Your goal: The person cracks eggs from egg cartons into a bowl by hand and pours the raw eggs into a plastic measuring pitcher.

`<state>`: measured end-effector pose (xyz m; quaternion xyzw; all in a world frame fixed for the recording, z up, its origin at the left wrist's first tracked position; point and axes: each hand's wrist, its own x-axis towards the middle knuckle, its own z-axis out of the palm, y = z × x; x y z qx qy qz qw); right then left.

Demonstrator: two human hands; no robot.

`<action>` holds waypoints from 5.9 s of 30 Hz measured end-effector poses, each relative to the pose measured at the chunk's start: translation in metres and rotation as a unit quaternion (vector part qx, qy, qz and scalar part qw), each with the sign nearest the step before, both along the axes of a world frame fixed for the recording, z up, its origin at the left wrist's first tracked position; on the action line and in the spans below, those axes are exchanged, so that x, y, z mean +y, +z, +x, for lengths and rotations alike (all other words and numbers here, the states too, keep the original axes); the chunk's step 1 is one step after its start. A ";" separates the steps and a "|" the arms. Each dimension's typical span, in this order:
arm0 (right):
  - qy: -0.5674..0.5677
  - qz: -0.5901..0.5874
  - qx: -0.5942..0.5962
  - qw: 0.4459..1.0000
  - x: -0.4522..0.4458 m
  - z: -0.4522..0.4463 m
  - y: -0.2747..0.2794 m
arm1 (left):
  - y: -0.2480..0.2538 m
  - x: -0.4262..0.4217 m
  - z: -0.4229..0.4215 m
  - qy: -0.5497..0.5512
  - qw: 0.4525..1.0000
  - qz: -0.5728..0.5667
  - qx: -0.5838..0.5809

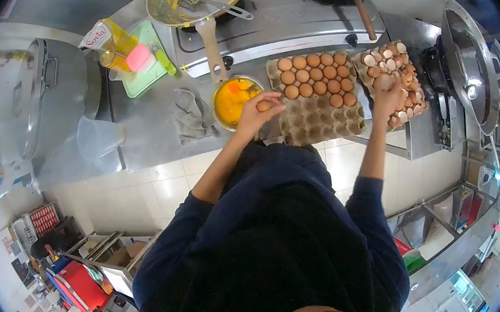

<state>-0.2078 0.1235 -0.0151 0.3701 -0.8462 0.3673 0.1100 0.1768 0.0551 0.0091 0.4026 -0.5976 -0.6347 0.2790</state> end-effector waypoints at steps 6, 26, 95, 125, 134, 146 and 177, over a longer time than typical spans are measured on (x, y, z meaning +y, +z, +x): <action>-0.058 0.193 0.135 0.970 -0.025 -0.106 -0.028 | -0.004 0.014 -0.004 0.070 0.942 0.298 0.137; 0.483 0.231 0.112 0.837 0.010 0.057 -0.019 | 0.013 0.030 -0.009 0.179 0.901 0.312 0.245; 0.379 0.054 -0.517 0.766 -0.011 0.292 -0.002 | 0.000 0.005 0.071 0.100 0.969 -0.226 -0.014; -0.016 0.102 -0.105 0.989 0.080 -0.181 -0.024 | -0.089 0.065 -0.267 -0.054 0.718 -0.574 -0.390; 0.236 -0.055 -0.624 0.743 0.096 -0.068 -0.038 | -0.079 0.069 -0.252 -0.017 0.830 -0.470 -0.298; 0.321 -0.123 -0.105 0.933 0.051 0.122 0.085 | -0.022 0.025 -0.119 0.045 0.907 0.373 0.189; 0.373 0.077 -0.426 0.821 -0.032 0.312 0.010 | 0.010 0.006 0.104 0.103 0.987 -0.081 -0.092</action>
